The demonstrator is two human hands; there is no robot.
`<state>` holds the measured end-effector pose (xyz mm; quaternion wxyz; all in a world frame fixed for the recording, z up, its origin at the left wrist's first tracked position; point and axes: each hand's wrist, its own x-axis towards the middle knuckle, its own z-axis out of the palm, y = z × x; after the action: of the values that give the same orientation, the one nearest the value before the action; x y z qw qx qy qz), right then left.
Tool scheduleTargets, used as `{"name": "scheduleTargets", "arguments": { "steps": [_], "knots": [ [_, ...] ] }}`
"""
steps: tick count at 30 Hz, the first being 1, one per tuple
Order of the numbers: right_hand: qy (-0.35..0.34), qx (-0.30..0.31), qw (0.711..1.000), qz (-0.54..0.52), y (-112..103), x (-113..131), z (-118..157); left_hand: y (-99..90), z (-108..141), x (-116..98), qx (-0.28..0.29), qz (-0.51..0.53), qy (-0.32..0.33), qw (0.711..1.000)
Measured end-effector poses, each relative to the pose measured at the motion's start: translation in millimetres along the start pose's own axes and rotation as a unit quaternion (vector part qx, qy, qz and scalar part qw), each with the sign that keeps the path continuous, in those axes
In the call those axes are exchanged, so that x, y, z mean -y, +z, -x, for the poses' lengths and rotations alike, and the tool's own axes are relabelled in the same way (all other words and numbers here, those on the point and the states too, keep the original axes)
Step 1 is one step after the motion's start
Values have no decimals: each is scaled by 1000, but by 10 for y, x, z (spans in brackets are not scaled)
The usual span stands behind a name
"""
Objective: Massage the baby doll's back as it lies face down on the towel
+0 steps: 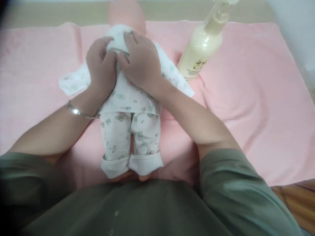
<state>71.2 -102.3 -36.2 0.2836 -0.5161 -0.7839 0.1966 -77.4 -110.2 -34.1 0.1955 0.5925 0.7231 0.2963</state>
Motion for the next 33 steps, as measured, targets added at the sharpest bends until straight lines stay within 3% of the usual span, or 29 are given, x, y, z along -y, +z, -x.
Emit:
{"name": "scheduleTargets", "arguments": {
  "steps": [7, 17, 22, 26, 33],
  "knots": [
    [9, 13, 1000, 1, 6, -8, -11, -10, 40, 23, -10, 35, 50, 998],
    [25, 29, 999, -5, 2, -20, -28, -16, 30, 52, -1, 42, 54, 998],
    [18, 18, 999, 21, -13, 31, -10, -16, 27, -11, 2, 10, 10, 1000],
    [23, 26, 999, 29, -21, 46, -10, 3, -14, 31, -6, 38, 29, 999],
    [34, 38, 999, -1, 2, 20, -47, -26, -13, -44, 7, 11, -7, 1000]
  ]
}}
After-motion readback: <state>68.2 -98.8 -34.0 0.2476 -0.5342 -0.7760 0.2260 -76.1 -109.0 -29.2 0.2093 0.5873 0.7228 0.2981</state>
